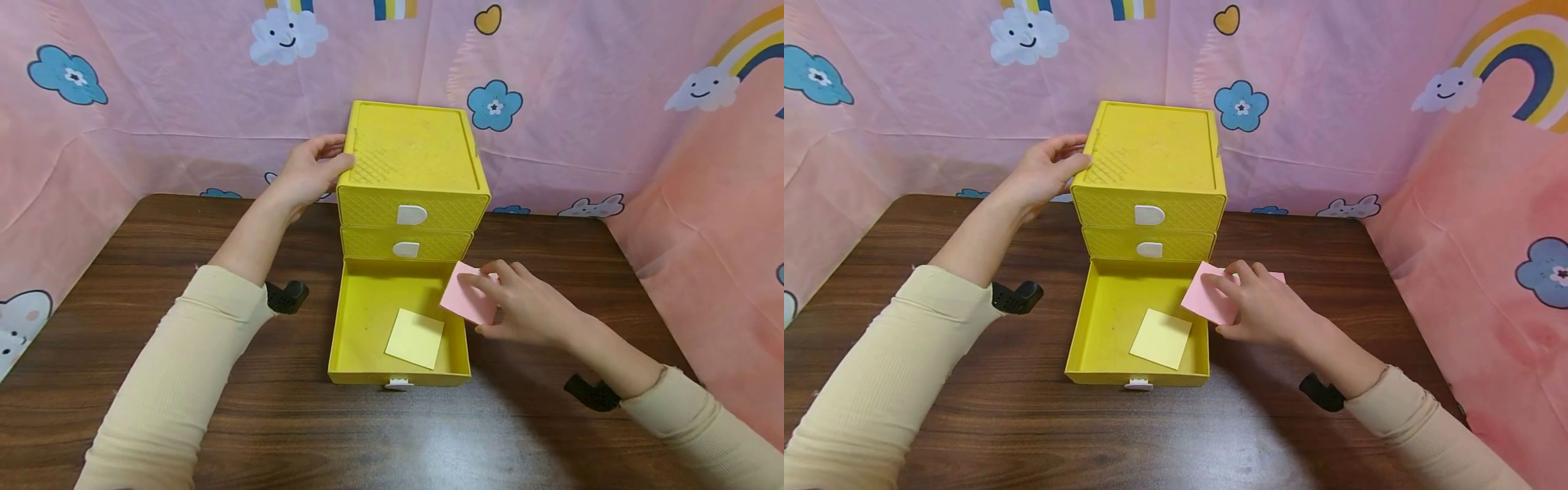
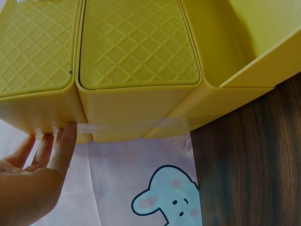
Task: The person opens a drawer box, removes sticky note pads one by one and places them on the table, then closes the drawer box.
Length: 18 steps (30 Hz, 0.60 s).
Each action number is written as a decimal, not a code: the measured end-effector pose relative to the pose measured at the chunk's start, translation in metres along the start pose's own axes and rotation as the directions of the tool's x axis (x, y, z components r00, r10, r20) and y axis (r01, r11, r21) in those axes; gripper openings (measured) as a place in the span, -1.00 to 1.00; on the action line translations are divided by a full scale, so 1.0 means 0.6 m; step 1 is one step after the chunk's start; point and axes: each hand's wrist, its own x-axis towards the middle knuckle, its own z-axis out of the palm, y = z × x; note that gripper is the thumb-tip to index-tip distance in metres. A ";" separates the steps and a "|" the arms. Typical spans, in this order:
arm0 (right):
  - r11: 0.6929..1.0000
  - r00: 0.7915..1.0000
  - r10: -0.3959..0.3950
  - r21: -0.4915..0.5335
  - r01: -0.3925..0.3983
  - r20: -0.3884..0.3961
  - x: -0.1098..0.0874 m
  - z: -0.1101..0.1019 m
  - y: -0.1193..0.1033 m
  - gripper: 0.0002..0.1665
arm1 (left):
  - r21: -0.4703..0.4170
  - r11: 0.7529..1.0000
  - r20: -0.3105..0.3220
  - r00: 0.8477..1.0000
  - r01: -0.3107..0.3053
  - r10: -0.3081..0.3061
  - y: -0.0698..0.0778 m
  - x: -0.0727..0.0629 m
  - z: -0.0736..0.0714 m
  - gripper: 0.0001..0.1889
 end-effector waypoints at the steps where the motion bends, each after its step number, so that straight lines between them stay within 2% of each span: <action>1: 1.000 1.000 0.011 0.004 -0.011 -0.003 -0.003 0.001 0.003 -0.17 | -0.001 1.000 0.000 1.000 0.000 0.000 0.000 0.000 0.000 -0.43; 7: 0.996 0.996 0.087 0.031 -0.087 0.004 -0.018 0.007 0.018 -0.15 | -0.009 1.000 -0.003 1.000 -0.001 0.001 0.000 0.001 0.000 -0.43; 18: 0.983 0.986 0.167 0.077 -0.167 0.011 -0.041 0.021 0.046 -0.14 | -0.018 1.000 0.007 1.000 -0.004 0.005 0.000 0.000 0.000 -0.43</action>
